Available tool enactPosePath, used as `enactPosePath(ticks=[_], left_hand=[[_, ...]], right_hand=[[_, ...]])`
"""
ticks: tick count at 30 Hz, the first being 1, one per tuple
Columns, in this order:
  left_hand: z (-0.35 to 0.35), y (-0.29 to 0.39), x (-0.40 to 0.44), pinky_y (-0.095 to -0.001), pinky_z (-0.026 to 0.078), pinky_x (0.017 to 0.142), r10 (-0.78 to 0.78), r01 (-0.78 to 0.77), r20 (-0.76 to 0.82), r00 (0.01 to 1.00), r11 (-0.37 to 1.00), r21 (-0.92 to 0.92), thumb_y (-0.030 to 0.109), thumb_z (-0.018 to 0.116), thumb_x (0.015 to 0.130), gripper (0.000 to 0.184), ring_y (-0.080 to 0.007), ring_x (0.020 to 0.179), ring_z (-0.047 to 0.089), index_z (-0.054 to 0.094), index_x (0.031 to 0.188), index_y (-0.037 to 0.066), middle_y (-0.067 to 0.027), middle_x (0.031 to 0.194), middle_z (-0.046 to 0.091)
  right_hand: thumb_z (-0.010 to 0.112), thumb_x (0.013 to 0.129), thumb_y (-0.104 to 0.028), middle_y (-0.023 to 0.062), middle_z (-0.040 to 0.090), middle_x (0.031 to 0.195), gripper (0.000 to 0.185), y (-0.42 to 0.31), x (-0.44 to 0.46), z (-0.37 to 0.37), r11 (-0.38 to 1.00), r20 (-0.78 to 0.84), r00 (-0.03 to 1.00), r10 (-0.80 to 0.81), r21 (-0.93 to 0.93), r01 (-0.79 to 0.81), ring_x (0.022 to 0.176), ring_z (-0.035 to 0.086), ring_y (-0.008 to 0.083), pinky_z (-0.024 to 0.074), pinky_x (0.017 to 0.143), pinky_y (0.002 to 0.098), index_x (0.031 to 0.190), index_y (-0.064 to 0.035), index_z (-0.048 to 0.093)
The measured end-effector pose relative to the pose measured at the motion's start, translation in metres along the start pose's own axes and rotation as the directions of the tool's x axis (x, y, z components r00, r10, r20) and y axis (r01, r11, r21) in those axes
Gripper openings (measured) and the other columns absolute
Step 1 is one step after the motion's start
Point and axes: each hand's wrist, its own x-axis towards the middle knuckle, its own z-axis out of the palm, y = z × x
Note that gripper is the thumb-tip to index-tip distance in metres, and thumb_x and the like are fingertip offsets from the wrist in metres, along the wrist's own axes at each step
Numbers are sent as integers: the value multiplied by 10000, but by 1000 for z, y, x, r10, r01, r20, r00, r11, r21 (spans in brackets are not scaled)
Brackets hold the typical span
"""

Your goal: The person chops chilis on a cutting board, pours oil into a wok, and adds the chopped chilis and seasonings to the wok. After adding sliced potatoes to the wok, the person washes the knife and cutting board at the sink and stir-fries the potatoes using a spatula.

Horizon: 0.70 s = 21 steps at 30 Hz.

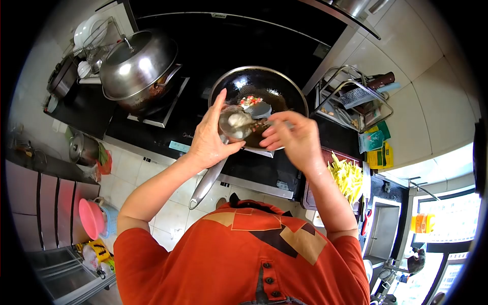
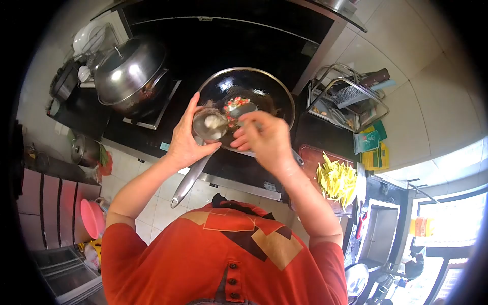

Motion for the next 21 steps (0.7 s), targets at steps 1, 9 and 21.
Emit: enactPosePath(ticks=[1,9,21], left_hand=[[1,4,3,-413,429,999,9,-9,4,1000,1000,1,143,831,603,1130,-360,1182,516,140,1496,95,-227,1262,503],[-13,25,38,-365,440,981,27,-28,-11,1000,974,-223,124,814,624,1085,-252,1112,579,166,1494,94,-151,1217,551],[-72,96,214,-324,481,904,341,-363,-371,864,932,11,159,838,626,1108,-195,968,614,138,1459,-50,-173,1096,610]], right_hand=[[499,958,-51,181,655,827,184,2,-2,5,999,38,999,15,-49,-13,655,688,221,567,546,278,1083,60,574],[711,816,-296,167,677,871,562,17,-18,-82,281,-23,993,-116,-960,11,772,680,294,535,686,403,1288,-74,504],[517,861,-98,199,638,795,340,59,-17,-73,162,54,995,-81,-984,67,741,669,370,552,670,453,1199,-108,552]])
